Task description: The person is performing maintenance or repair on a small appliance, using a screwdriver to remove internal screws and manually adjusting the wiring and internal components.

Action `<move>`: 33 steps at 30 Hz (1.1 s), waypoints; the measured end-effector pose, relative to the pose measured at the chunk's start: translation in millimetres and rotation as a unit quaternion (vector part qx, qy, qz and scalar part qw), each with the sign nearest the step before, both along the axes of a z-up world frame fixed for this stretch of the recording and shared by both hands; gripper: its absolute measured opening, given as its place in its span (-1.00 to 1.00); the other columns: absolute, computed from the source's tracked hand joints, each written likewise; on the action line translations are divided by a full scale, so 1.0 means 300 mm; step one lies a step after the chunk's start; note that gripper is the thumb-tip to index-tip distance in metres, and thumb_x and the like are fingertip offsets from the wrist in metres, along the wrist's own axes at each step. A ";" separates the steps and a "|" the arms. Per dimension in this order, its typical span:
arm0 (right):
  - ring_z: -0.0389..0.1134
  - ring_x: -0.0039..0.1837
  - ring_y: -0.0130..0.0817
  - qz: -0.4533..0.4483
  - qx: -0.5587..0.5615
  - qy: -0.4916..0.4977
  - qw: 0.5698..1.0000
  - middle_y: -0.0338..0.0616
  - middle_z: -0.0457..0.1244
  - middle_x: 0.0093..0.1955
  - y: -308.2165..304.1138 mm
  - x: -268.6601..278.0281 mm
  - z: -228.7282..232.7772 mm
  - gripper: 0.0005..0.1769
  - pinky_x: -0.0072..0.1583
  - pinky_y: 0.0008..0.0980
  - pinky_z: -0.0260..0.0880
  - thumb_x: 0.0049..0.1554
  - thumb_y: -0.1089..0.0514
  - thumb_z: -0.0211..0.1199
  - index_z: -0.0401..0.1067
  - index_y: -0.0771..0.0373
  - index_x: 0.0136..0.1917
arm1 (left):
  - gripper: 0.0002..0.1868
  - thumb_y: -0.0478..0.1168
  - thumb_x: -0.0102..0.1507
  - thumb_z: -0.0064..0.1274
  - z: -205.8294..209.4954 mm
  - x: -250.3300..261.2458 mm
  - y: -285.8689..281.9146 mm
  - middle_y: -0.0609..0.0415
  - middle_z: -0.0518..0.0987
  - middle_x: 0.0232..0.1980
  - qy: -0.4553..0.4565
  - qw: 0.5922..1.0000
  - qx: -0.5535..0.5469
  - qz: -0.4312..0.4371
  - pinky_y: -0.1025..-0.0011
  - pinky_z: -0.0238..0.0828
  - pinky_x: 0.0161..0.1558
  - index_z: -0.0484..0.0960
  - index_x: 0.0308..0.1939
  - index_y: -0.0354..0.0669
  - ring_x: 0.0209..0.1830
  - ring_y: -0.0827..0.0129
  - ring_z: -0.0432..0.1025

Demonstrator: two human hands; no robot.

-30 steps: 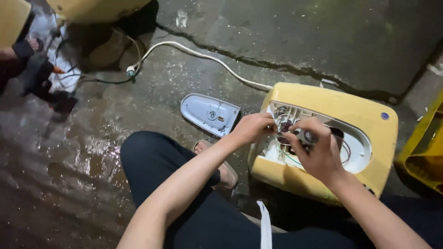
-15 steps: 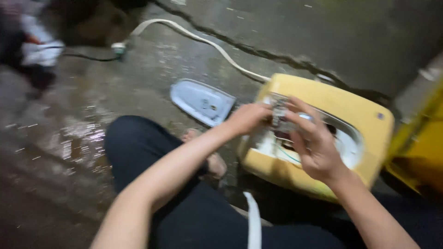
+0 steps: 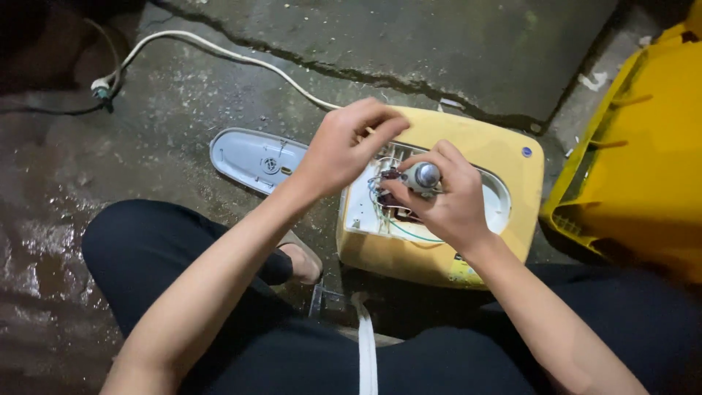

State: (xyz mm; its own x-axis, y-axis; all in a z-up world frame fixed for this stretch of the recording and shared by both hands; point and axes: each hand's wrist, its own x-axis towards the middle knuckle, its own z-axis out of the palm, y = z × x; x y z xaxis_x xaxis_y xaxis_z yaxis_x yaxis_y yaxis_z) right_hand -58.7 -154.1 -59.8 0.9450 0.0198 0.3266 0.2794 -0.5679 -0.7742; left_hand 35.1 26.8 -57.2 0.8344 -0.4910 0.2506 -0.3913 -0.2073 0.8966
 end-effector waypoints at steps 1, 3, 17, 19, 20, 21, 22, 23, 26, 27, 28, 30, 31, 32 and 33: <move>0.32 -0.21 -0.33 -0.005 0.001 -0.001 1.000 -0.26 0.21 -0.21 -0.011 0.005 -0.010 -0.75 -0.05 -0.41 0.39 0.03 0.11 0.61 0.57 0.12 -0.07 | -0.83 -0.04 0.42 0.07 0.055 -0.029 -0.013 0.19 0.65 -0.21 -0.001 1.000 0.001 -0.005 0.37 0.57 -0.14 0.68 -0.11 0.02 -0.11 0.33 0.61; 0.37 -0.15 -0.14 0.032 0.024 -0.038 0.999 -0.26 0.27 -0.12 -0.026 0.017 -0.028 -0.78 0.02 -0.27 0.40 -0.06 0.23 0.61 0.61 -0.08 -0.30 | -0.76 0.04 0.28 0.21 0.168 -0.084 -0.032 0.18 0.64 -0.21 -0.095 0.994 0.047 -0.039 0.22 0.57 -0.21 0.68 -0.16 0.02 -0.19 0.22 0.59; 0.33 0.30 -0.11 0.152 0.137 0.281 0.938 0.07 0.42 0.14 -0.081 -0.013 0.032 -0.68 0.32 0.03 0.28 0.15 0.36 0.19 0.54 0.28 0.18 | -0.74 -0.36 0.27 0.14 0.275 -0.057 0.009 -0.09 0.73 0.00 0.040 0.970 0.028 -0.239 0.01 0.51 0.10 0.72 0.03 -0.07 0.11 -0.14 0.58; 0.32 0.41 -0.04 0.142 0.141 0.256 0.946 0.00 0.42 0.25 -0.072 -0.015 0.017 -0.62 0.37 0.02 0.25 0.16 0.30 0.29 0.55 0.15 0.26 | -0.70 -0.33 0.27 0.15 0.259 -0.065 0.000 -0.04 0.74 0.01 0.075 0.967 0.023 -0.243 0.03 0.50 0.13 0.71 0.07 0.01 0.15 -0.08 0.59; 0.36 0.22 -0.22 0.099 0.130 0.245 0.956 -0.09 0.41 0.05 -0.070 -0.015 0.005 -0.56 0.28 -0.10 0.32 0.07 0.30 0.37 0.54 0.13 0.24 | -0.74 -0.21 0.26 0.20 0.248 -0.071 -0.007 -0.03 0.72 0.00 0.010 0.980 0.071 -0.186 0.08 0.52 0.07 0.72 0.04 -0.02 0.08 -0.03 0.58; 0.40 0.03 -0.41 0.057 0.118 0.231 0.964 -0.19 0.41 -0.14 -0.069 -0.010 -0.007 -0.48 0.19 -0.21 0.40 -0.02 0.31 0.44 0.52 0.10 0.22 | -0.72 -0.09 0.26 0.26 0.239 -0.074 -0.015 -0.01 0.69 -0.01 -0.057 0.983 0.118 -0.126 0.13 0.53 0.01 0.73 0.01 -0.05 0.02 0.01 0.58; 0.40 0.03 -0.41 0.055 0.119 0.228 0.965 -0.19 0.41 -0.14 -0.059 -0.011 -0.011 -0.48 0.19 -0.21 0.40 -0.02 0.31 0.44 0.52 0.10 0.22 | -0.72 -0.09 0.26 0.26 0.217 -0.092 -0.024 -0.01 0.69 -0.01 -0.060 0.983 0.119 -0.128 0.13 0.53 0.01 0.73 0.01 -0.05 0.02 0.01 0.58; 0.41 -0.03 -0.33 0.049 0.103 0.224 0.968 -0.21 0.38 -0.19 -0.053 -0.013 -0.013 -0.59 0.13 -0.27 0.42 0.02 0.30 0.34 0.53 0.06 0.15 | -0.78 -0.12 0.23 0.25 0.194 -0.109 -0.036 0.07 0.66 -0.06 -0.090 0.976 0.175 -0.089 0.17 0.54 -0.07 0.74 -0.06 0.02 -0.04 0.07 0.57; 0.32 -0.12 -0.38 0.038 0.156 0.239 0.958 -0.25 0.26 -0.27 -0.041 -0.020 0.028 -0.70 0.03 -0.37 0.43 0.02 0.37 0.24 0.48 0.10 0.02 | -0.86 -0.15 0.21 0.24 0.196 -0.138 -0.050 0.16 0.63 -0.17 -0.092 0.969 0.222 -0.061 0.22 0.55 -0.19 0.76 -0.14 0.08 -0.15 0.14 0.57; 0.21 -0.14 -0.49 0.036 0.222 0.256 0.940 -0.27 0.17 -0.29 -0.040 -0.015 0.054 -0.70 -0.02 -0.42 0.41 -0.02 0.46 0.23 0.42 0.19 -0.04 | -0.86 -0.16 0.21 0.23 0.213 -0.139 -0.052 0.16 0.62 -0.24 -0.065 0.972 0.213 -0.070 0.23 0.55 -0.21 0.77 -0.15 0.08 -0.20 0.15 0.57; 0.21 -0.14 -0.49 0.035 0.222 0.253 0.941 -0.27 0.17 -0.29 -0.053 -0.010 0.047 -0.70 -0.02 -0.42 0.41 -0.02 0.46 0.23 0.42 0.19 -0.04 | -0.86 -0.16 0.21 0.23 0.220 -0.129 -0.048 0.16 0.62 -0.24 -0.068 0.972 0.214 -0.071 0.23 0.55 -0.21 0.77 -0.15 0.08 -0.20 0.15 0.57; 0.32 -0.20 -0.40 0.064 0.128 0.267 0.953 -0.23 0.26 -0.32 -0.082 0.008 0.030 -0.60 -0.06 -0.31 0.42 -0.11 0.30 0.39 0.54 0.08 0.04 | -0.77 -0.25 0.21 0.26 0.235 -0.102 -0.042 0.10 0.67 -0.20 -0.064 0.976 0.164 -0.130 0.17 0.57 -0.15 0.76 -0.05 0.07 -0.15 0.07 0.61; 0.32 -0.20 -0.40 0.061 0.129 0.266 0.953 -0.23 0.26 -0.32 -0.087 0.000 0.054 -0.60 -0.06 -0.31 0.42 -0.11 0.30 0.39 0.54 0.08 0.04 | -0.77 -0.25 0.21 0.26 0.225 -0.106 -0.049 0.10 0.67 -0.20 -0.065 0.975 0.164 -0.133 0.17 0.57 -0.15 0.76 -0.05 0.07 -0.15 0.07 0.61; 0.32 -0.16 -0.29 0.093 0.126 0.288 0.945 -0.14 0.30 -0.27 -0.092 -0.007 0.075 -0.69 0.01 -0.20 0.42 -0.03 0.35 0.32 0.52 0.16 0.01 | -0.80 -0.24 0.25 0.23 0.212 -0.109 -0.057 0.06 0.65 -0.19 -0.100 0.977 0.147 -0.120 0.18 0.57 -0.14 0.74 -0.04 0.01 -0.14 0.06 0.60; 0.32 -0.13 -0.18 0.125 0.123 0.309 0.935 -0.06 0.34 -0.23 -0.098 -0.015 0.094 -0.78 0.08 -0.10 0.42 0.04 0.40 0.25 0.50 0.25 -0.03 | -0.82 -0.24 0.28 0.20 0.197 -0.114 -0.064 0.02 0.63 -0.18 -0.135 0.976 0.131 -0.106 0.19 0.58 -0.14 0.73 -0.03 -0.04 -0.12 0.04 0.59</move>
State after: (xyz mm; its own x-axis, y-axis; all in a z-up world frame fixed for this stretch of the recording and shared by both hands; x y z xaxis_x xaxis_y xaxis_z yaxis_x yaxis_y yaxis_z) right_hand -63.1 -183.5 -31.5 0.9302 0.2620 -0.2572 -0.1647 -0.3282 -0.9301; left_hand 0.9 7.6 1.9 0.6271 -0.7227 0.2907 -0.6656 -0.3033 0.6820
